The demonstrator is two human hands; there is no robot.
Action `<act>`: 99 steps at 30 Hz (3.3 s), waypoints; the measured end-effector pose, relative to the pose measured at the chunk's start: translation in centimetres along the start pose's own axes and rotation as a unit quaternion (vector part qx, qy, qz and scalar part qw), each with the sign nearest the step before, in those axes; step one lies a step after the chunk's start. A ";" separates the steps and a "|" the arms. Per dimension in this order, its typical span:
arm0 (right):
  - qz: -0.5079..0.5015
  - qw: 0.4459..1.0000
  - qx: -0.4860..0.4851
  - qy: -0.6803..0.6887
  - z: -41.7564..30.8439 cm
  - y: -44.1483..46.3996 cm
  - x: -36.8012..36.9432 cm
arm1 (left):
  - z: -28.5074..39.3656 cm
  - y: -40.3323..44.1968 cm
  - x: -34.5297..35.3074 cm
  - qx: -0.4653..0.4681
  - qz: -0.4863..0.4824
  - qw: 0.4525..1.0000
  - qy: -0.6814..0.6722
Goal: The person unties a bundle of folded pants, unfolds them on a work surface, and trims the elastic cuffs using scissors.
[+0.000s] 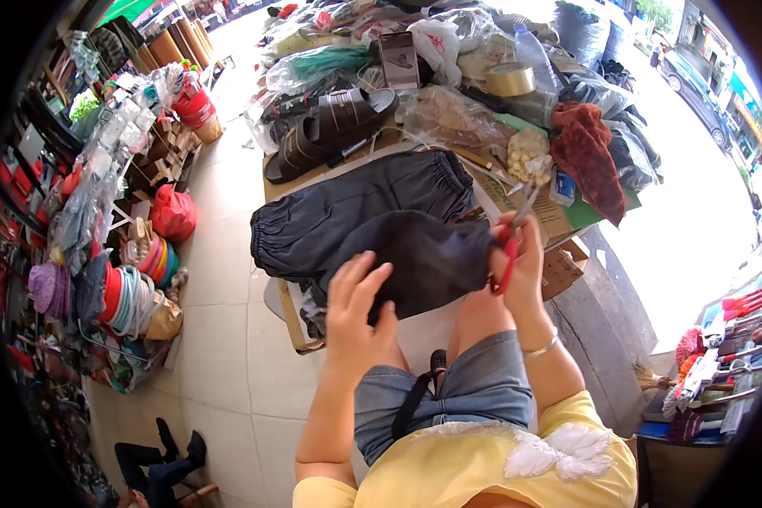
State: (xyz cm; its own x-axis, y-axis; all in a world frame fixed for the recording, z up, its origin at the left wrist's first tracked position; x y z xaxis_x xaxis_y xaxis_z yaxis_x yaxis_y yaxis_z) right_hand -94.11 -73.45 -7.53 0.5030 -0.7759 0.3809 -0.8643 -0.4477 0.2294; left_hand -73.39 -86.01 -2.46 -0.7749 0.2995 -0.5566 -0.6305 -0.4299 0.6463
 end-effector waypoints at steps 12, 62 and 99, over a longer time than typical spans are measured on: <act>-0.095 0.912 -0.030 -0.398 -3.8 5.5 -3.5 | -5.2 -4.7 -6.4 -0.022 0.120 0.964 0.236; -0.399 0.867 0.267 -0.137 -1.9 1.4 7.7 | -10.6 -7.9 -13.5 -0.162 0.293 0.866 -0.372; -0.337 0.791 -0.484 -0.165 -5.7 -12.5 14.7 | -6.8 -4.3 -7.5 -0.256 0.107 0.940 -0.200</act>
State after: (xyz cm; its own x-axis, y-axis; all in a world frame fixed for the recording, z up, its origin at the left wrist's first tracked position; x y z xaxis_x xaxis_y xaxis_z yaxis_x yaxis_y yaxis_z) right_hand -75.89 -76.76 0.36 0.6789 -0.6517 -0.3381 0.0895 -0.3837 0.9191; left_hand -64.54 -92.14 -4.62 -0.9011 0.4120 -0.1354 -0.4332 -0.8393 0.3287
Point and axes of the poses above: each hand's wrist, its own y-axis towards the middle knuckle, its own x-axis out of the palm, z = x × y, the point moved 6 cm from there along y, towards the middle knuckle, and after that the axes turned 1 degree about -x, right-handed, at the moved point
